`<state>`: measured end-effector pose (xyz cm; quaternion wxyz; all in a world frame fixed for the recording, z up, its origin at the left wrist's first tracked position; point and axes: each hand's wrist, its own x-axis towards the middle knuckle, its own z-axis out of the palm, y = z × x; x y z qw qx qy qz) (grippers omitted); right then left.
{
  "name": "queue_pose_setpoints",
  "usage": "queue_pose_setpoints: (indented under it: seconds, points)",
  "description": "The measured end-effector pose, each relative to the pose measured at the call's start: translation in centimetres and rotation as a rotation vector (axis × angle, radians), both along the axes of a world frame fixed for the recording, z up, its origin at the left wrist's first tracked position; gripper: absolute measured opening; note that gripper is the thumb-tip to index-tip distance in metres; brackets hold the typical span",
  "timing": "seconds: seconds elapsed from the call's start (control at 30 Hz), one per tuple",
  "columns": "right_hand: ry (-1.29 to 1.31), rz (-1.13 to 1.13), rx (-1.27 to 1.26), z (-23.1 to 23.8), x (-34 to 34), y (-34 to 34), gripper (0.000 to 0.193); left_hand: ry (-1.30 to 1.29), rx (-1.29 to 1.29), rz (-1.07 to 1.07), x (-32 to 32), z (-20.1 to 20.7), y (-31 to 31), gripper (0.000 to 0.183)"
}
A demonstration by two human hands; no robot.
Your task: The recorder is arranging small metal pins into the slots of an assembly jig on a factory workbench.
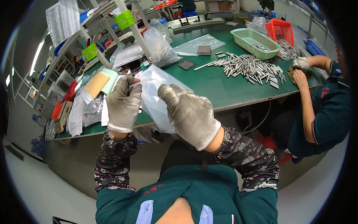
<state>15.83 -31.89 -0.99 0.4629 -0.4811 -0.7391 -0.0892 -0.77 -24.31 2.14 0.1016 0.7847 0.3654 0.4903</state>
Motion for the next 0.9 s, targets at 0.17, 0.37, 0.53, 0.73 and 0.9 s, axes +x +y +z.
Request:
queue_pose_setpoints:
  seconds: [0.17,0.37,0.53,0.73,0.9]
  points:
    - [-0.024,-0.129,-0.030,-1.4,1.0,1.1,0.069,0.037,-0.037,0.000,0.5,-0.4,0.2,0.017]
    - [-0.286,-0.193,0.055,-1.8,2.0,2.2,0.057,0.798,0.410,0.451,1.4,0.6,-2.7,0.065]
    - [-0.226,-0.202,-0.115,-1.2,2.3,2.3,0.066,0.671,0.343,-0.042,1.7,0.5,-3.6,0.071]
    - [-0.359,-0.181,-0.106,-1.6,1.7,1.7,0.036,0.890,0.201,0.126,1.6,-1.0,-1.3,0.049]
    - [-0.320,-0.207,0.015,-2.8,3.3,2.5,0.032,1.132,0.192,0.114,1.8,-2.6,-0.6,0.032]
